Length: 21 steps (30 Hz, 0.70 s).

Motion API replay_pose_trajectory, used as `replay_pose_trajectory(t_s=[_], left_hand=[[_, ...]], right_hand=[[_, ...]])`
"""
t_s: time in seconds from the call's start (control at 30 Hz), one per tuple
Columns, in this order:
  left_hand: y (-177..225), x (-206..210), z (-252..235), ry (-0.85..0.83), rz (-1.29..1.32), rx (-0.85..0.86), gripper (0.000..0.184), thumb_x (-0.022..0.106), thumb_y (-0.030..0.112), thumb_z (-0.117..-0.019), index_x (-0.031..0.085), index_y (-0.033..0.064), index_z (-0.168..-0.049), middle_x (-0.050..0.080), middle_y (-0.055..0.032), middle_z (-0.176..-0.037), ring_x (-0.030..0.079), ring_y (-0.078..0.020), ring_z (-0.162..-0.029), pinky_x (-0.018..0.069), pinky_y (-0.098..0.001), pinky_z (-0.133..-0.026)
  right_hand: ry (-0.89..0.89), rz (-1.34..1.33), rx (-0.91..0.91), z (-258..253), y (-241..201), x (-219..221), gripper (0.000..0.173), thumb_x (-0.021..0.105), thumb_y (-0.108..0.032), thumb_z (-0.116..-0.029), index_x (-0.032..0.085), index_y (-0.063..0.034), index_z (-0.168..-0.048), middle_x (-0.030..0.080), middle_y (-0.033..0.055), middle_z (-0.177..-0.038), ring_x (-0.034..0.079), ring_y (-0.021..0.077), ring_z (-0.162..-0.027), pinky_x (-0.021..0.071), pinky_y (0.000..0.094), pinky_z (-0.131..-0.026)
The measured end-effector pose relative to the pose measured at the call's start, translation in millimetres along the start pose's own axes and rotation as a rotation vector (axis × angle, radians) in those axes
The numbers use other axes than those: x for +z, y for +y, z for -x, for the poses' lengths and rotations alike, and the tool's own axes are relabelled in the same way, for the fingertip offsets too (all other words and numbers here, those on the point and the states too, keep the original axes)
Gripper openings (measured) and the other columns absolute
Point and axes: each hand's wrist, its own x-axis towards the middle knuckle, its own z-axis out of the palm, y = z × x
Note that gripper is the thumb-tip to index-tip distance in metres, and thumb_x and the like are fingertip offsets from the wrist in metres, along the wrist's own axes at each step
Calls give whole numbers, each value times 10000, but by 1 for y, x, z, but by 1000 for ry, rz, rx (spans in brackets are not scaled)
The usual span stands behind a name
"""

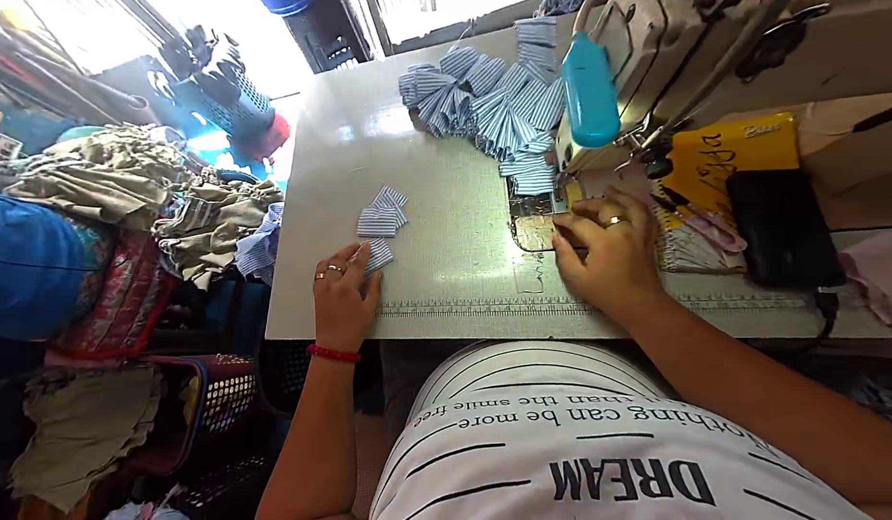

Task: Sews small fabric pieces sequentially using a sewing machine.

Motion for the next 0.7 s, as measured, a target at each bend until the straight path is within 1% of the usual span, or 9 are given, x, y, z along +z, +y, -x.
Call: replay_pose_trajectory(t_s=[0.07, 0.17, 0.23, 0.3, 0.4, 0.47, 0.57, 0.63, 0.7], left_hand=[[1, 4, -8, 8, -77, 78, 309, 606, 195, -1023, 712, 102, -1298, 670, -144, -1325, 594, -361, -1270, 444, -551, -1073], [8, 10, -13, 61, -142, 110, 250, 550, 122, -1041, 765, 66, -1155, 738, -157, -1164, 680, -371, -1141, 519, -560, -966], [20, 8, -15, 121, -59, 57, 246, 528, 101, -1051, 745, 16, -1130, 741, -188, -1115, 705, -373, -1084, 542, -544, -940], [36, 3, -16, 178, 161, -8, 230, 545, 94, -1049, 720, -2, -1164, 739, -170, -1086, 719, -280, -1004, 564, -445, -911], [67, 0, -17, 104, 619, -106, 248, 643, 98, -996, 669, 9, -1226, 708, -48, -959, 661, -52, -826, 561, -237, -779], [88, 0, -16, 5, 824, -111, 321, 707, 82, -943, 644, 15, -1250, 697, -8, -917, 655, -32, -796, 569, -225, -747], [112, 6, -17, -108, 959, -56, 378, 755, 59, -888, 637, 35, -1247, 697, 8, -900, 665, -52, -781, 580, -233, -732], [125, 9, -20, -149, 1002, -11, 374, 773, 51, -877, 644, 53, -1228, 692, 17, -880, 660, -51, -773, 574, -225, -724], [134, 13, -24, -166, 1038, 28, 362, 776, 53, -879, 649, 60, -1217, 693, 18, -885, 661, -49, -775, 575, -218, -724]], right_hand=[[15, 11, -7, 1, 0, -1, 375, 527, -307, -994, 732, -102, -1233, 612, 190, -1382, 386, 483, -1431, 259, 692, -1155], [59, 22, -40, 5, 0, -2, 362, 525, -292, -991, 744, -95, -1201, 626, 185, -1365, 399, 476, -1424, 265, 678, -1157], [82, -6, -64, 7, -4, -4, 339, 550, -276, -976, 755, -85, -1166, 629, 192, -1356, 413, 484, -1412, 286, 682, -1144], [91, -93, -94, 11, -13, -6, 300, 587, -256, -962, 766, -76, -1123, 643, 192, -1323, 462, 470, -1368, 346, 663, -1108], [54, -325, -134, 11, -34, -12, 292, 617, -241, -950, 759, -56, -1125, 692, 163, -1182, 607, 368, -1184, 465, 564, -1025], [-50, -533, -78, 9, -49, -21, 331, 638, -257, -955, 731, -47, -1193, 709, 133, -1158, 654, 277, -1117, 528, 483, -967], [-271, -823, 86, 3, -65, -37, 414, 690, -267, -970, 644, -48, -1318, 722, 96, -1145, 710, 161, -1021, 604, 358, -860], [-326, -934, 152, 2, -67, -41, 362, 716, -239, -964, 657, -53, -1268, 728, 67, -1016, 716, 117, -868, 614, 298, -754], [-276, -1010, 155, 2, -63, -36, 188, 711, -170, -961, 701, -44, -1099, 711, 32, -895, 684, 75, -739, 600, 250, -679]])
